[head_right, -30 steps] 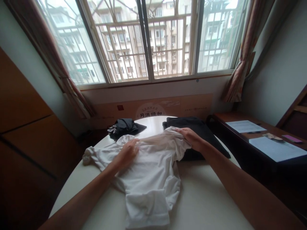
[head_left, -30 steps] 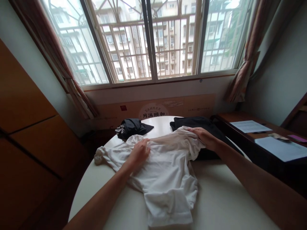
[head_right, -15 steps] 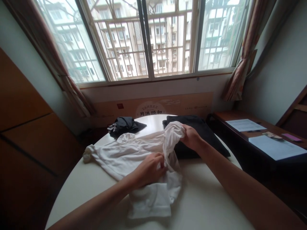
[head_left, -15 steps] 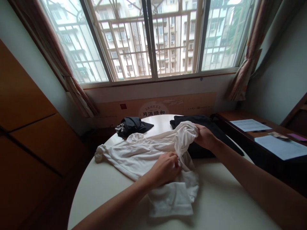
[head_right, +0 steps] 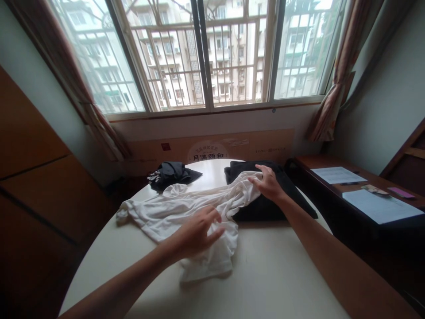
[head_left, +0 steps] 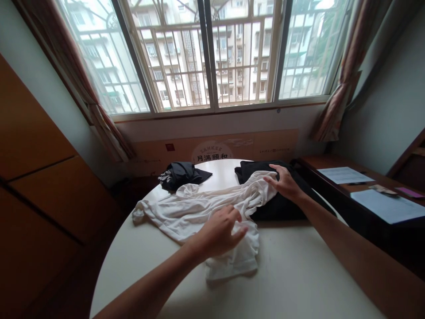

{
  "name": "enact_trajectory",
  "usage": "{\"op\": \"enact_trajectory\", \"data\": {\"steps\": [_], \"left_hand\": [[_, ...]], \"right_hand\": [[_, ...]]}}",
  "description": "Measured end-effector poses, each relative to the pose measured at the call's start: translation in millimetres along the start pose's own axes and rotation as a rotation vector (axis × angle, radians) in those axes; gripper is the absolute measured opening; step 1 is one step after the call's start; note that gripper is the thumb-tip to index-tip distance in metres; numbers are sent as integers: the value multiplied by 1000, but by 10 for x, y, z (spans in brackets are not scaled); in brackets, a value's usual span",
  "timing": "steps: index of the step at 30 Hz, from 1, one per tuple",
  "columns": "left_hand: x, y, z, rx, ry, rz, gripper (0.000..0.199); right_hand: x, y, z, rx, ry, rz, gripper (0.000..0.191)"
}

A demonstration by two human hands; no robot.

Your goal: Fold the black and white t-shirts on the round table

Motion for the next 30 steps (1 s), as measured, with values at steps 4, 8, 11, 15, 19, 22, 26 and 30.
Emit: {"op": "enact_trajectory", "data": {"steps": [4,8,11,15,19,22,26,30], "left_hand": [[109,258,172,129,-224,-44,37],[61,33,139,64,-295,-106,20],[-151,-209,67,23,-305,-101,27],[-412,-373,58,-30,-345,-13,23],[-451,-292,108,-64,-455,139,20],[-415,-151,143,-64,-571,250,20],[-268,116,227,-15,-712,419,16],[281,525,509,92,-1013,747,29]], "right_hand": [[312,-171,201,-256,-382,76,36],[279,-76,162,-212,-306,186,19],[133,-30,55,-164,-164,263,25],[5,-73,-2,-168,-26,299,23],[-14,-132,27,-202,32,390,24],[-15,-102,37,-141,32,357,24],[66,47,57,91,-25,60,23],[253,2,153,195,-127,-217,24]]}}
Point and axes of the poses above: each hand's wrist, its own z-axis away from the middle knuckle, its own x-axis out of the palm, y = z × x, the point moved 7 cm from there along -z, towards the middle knuckle, and after that the axes turned 11 degrees about y, right-handed, at the moved point
